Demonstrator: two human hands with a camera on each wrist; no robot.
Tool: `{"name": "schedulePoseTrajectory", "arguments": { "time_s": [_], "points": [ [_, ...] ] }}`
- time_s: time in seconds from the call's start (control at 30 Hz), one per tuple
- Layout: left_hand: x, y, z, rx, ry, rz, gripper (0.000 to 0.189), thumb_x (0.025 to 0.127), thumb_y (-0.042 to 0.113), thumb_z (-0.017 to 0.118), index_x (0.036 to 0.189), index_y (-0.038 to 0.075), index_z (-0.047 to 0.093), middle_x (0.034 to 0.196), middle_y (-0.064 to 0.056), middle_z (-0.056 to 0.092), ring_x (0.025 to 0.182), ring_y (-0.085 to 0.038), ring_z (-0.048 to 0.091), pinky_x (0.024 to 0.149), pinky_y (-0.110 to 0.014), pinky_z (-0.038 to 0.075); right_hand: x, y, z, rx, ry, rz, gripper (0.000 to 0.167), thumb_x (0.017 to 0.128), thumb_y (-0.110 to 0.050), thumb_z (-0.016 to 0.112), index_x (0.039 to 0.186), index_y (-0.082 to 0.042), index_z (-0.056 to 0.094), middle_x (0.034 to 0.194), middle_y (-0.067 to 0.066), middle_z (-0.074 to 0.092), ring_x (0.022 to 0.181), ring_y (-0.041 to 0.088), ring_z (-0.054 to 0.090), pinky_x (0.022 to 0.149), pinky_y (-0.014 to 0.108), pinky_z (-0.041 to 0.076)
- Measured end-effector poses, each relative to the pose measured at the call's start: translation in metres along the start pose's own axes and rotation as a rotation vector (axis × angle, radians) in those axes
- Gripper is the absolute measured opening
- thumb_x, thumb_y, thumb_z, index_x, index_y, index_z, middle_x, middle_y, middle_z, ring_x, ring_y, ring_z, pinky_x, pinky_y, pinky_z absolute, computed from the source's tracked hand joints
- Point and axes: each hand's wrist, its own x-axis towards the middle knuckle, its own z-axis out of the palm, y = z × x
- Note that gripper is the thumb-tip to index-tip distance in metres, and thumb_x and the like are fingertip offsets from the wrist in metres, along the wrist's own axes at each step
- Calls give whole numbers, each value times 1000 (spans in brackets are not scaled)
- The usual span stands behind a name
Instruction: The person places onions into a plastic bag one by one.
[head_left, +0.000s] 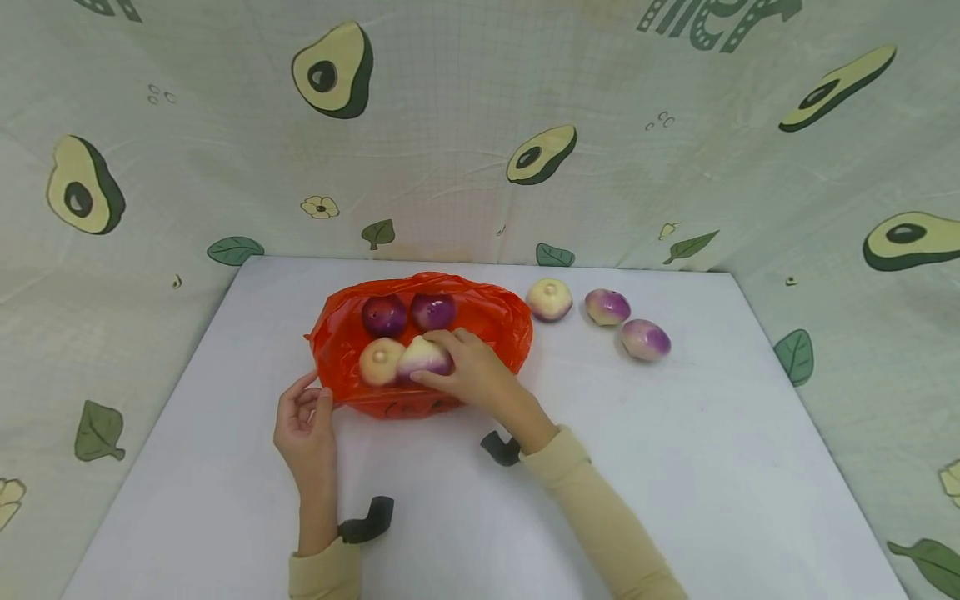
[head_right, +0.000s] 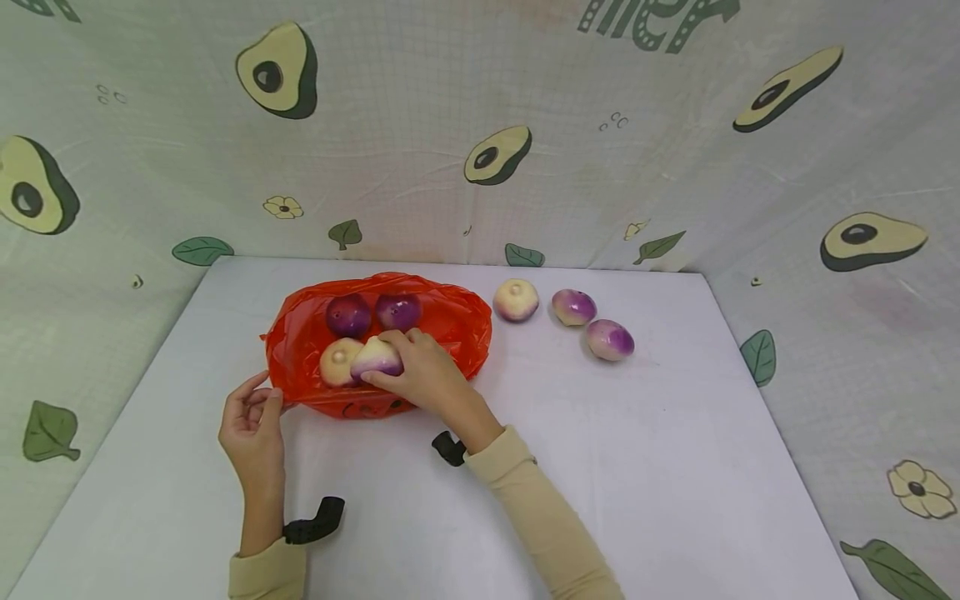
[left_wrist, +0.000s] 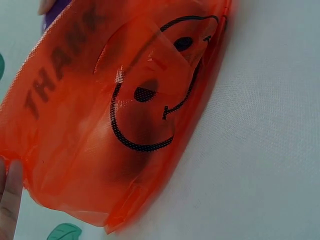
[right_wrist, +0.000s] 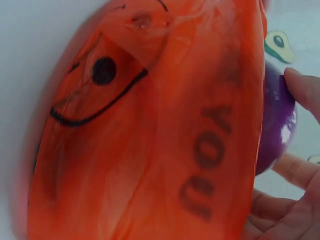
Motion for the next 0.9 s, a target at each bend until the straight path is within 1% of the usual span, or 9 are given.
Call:
{"name": "schedulePoseTrajectory", "arguments": {
  "time_s": [0.13,0.23,0.33,0.43,0.5,0.6,0.67,0.8,0.9],
  "points": [
    [0,2,0,6,-2,-17,33,90,17,60,121,6,59,93,-3,59,80,-12,58,76,-10,51,3,-3,6,-51,2,-7,62,82,-60,56,130,-22,49,119,1,56,106,17,53,93,38,50],
    [-1,7,1,11,-4,-29,32,90,16,59,121,5,59,93,-4,59,81,-14,59,77,-11,51,5,-4,9,-82,20,-9,58,83,-60,55,125,-20,54,112,-2,61,101,15,56,91,34,51],
    [-4,17,1,17,-4,-26,32,90,14,58,120,1,58,91,-5,59,80,-16,59,77,-10,51,7,-4,13,-119,35,-5,47,83,-57,57,111,-18,61,89,-2,62,84,13,56,75,25,53],
    [-7,29,2,19,-4,-17,32,90,12,58,119,-3,57,90,-6,59,79,-16,58,76,-10,50,10,-3,16,-166,38,7,34,86,-48,60,98,-16,64,69,-2,54,69,11,51,60,18,47],
    [-8,33,2,12,-6,-9,33,90,12,58,118,-4,57,89,-5,60,78,-13,58,76,-8,50,11,-2,18,-197,41,9,28,87,-41,61,94,-14,64,64,-2,50,63,11,49,55,16,43],
    [-9,35,2,5,-7,-7,33,90,12,59,118,-5,57,89,-5,60,77,-11,58,76,-8,49,12,0,19,-224,43,9,23,88,-34,63,99,-13,65,67,-3,52,65,10,49,56,13,43],
    [-9,34,2,10,-6,-10,33,90,13,59,118,-4,57,90,-6,59,77,-10,58,76,-8,50,12,0,19,-226,46,6,23,88,-31,63,102,-13,65,69,-3,54,66,11,51,57,14,44],
    [-4,17,0,32,4,-17,32,90,14,58,119,1,58,91,-5,59,78,-9,58,77,-9,50,12,2,18,-204,55,9,22,88,-29,63,104,-14,66,73,-2,55,68,11,51,58,14,45],
    [-1,3,-2,33,8,-18,32,90,14,59,120,2,59,91,-3,59,78,-8,58,76,-9,50,9,4,15,-168,78,9,20,89,-28,62,103,-14,65,76,-2,56,69,11,52,60,14,47]
  ]
}}
